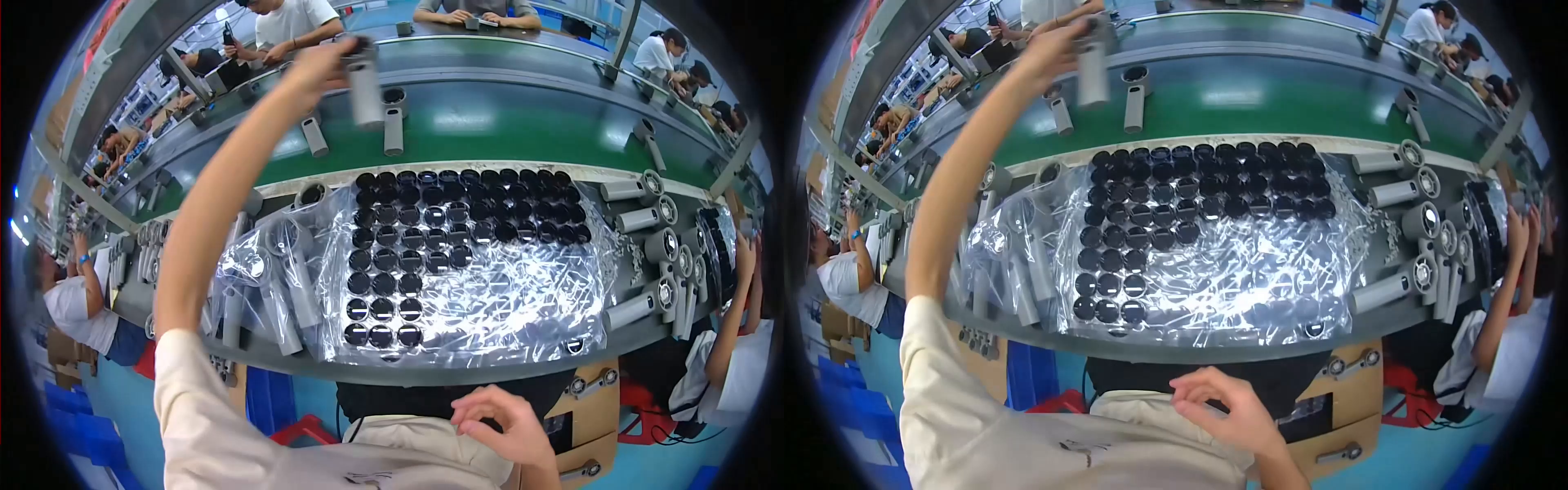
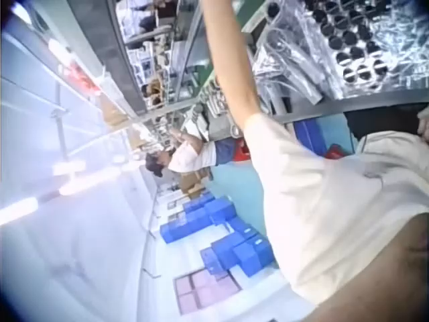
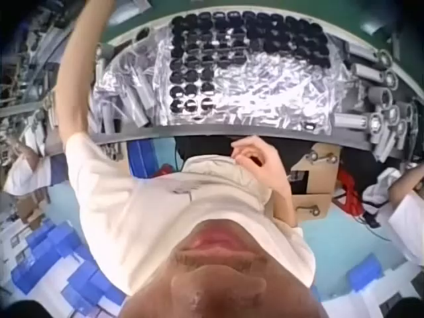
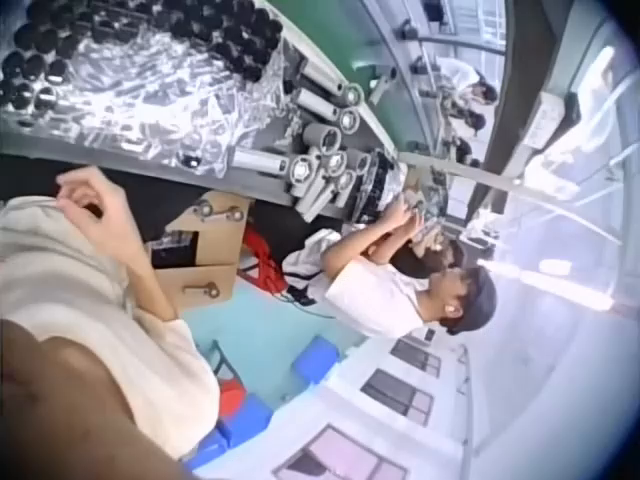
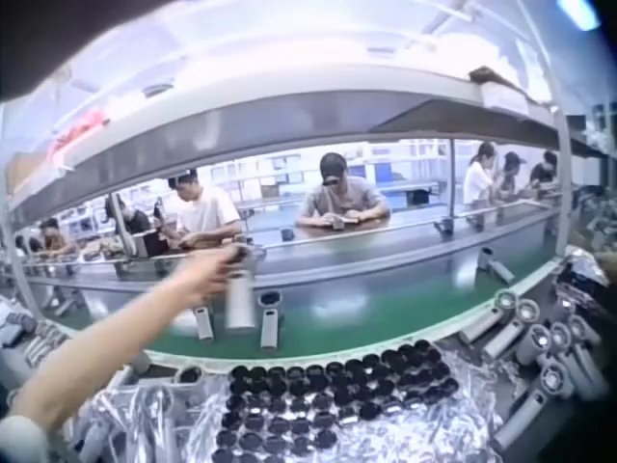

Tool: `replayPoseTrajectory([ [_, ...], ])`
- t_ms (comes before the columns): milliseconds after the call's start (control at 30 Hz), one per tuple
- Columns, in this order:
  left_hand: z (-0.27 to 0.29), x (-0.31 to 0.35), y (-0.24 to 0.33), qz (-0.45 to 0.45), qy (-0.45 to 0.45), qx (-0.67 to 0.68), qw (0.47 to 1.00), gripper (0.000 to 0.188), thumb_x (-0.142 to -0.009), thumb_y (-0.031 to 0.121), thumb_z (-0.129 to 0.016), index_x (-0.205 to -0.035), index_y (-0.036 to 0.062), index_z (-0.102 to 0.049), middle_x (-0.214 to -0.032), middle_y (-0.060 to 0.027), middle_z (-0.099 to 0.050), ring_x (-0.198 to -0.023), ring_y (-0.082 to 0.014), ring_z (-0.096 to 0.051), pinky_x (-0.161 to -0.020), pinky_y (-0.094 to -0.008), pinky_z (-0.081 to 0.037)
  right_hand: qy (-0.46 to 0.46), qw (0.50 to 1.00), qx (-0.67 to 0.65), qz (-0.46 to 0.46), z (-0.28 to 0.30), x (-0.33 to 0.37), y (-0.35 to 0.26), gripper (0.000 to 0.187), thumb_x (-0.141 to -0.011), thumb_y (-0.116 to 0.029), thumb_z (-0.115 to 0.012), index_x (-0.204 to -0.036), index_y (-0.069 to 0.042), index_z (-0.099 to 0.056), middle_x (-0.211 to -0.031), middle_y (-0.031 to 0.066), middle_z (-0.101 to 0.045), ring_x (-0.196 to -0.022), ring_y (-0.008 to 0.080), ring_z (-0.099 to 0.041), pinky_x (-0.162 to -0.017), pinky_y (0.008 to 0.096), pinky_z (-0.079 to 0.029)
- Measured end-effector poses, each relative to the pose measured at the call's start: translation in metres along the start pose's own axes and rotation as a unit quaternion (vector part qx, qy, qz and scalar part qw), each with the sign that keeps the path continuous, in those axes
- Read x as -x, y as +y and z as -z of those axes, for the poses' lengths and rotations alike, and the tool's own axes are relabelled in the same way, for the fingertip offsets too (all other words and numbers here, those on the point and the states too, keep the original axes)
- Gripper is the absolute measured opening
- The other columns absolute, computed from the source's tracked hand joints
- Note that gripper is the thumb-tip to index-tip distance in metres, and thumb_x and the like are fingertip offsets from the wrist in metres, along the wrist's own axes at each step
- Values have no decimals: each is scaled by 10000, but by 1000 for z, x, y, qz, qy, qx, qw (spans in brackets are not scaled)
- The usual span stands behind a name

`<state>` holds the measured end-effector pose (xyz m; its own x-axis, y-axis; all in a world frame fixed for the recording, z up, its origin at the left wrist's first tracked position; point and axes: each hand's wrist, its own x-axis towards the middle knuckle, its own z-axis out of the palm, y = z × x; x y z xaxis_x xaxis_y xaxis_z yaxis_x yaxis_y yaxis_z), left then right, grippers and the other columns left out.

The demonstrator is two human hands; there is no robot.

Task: Manually assemble components into hairdryer casings on an industrial production line.

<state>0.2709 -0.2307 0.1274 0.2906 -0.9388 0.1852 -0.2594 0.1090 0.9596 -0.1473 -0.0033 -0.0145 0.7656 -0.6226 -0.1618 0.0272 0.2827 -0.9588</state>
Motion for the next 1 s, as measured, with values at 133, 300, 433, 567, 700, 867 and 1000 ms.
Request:
replayPoseTrajectory([
  [133,-120,-66,-44,9,-27,-46,999,335,-849,340,-596,-1012,49,-629,-902,-61,-637,-762,-173,-605,-672,-317,-503,41,998,13,-43,-6,9,16,235,-811,-10,-620,-1039,29,-576,-862,61,-628,-776,92,-591,-730,230,-477],
  [300,-181,-116,-104,-93,32,-343,934,490,-735,457,-623,-847,-18,-667,-788,-209,-652,-752,-334,-646,-701,-388,-513,110,992,53,-24,-8,19,10,218,-809,-39,-632,-1016,17,-592,-826,63,-636,-756,100,-603,-716,237,-479],
  [433,-151,-111,-116,-231,0,-521,822,455,-841,423,-539,-801,-11,-668,-826,-231,-636,-809,-360,-626,-693,-464,-483,103,989,103,-12,10,23,-10,198,-821,-4,-610,-1016,30,-598,-828,75,-630,-761,108,-598,-674,227,-473],
  [567,-110,-105,-85,-300,32,-520,799,416,-862,367,-507,-878,-25,-645,-854,-238,-630,-821,-413,-604,-738,-462,-474,176,953,229,86,54,39,-61,100,-792,-11,-622,-884,19,-647,-795,81,-626,-705,122,-594,-600,221,-452],
  [700,19,-117,-88,-180,102,-663,719,402,-886,355,-452,-939,-31,-552,-885,-271,-608,-855,-405,-599,-739,-485,-464,338,818,446,134,124,26,-103,75,-798,-15,-579,-847,22,-622,-767,81,-602,-658,146,-577,-558,250,-444],
  [867,166,-101,-169,1,94,-696,712,546,-832,474,-510,-997,-43,-572,-944,-301,-598,-929,-446,-576,-779,-477,-459,337,559,745,137,233,-11,-96,81,-750,-18,-561,-809,33,-581,-790,164,-561,-693,321,-578,-640,373,-481],
  [1000,211,-80,-229,54,162,-568,805,555,-795,495,-574,-917,-45,-591,-742,-201,-612,-646,-328,-616,-560,-447,-474,329,546,770,28,235,-39,-83,76,-722,25,-514,-781,51,-554,-841,223,-559,-780,368,-594,-704,422,-501],
])
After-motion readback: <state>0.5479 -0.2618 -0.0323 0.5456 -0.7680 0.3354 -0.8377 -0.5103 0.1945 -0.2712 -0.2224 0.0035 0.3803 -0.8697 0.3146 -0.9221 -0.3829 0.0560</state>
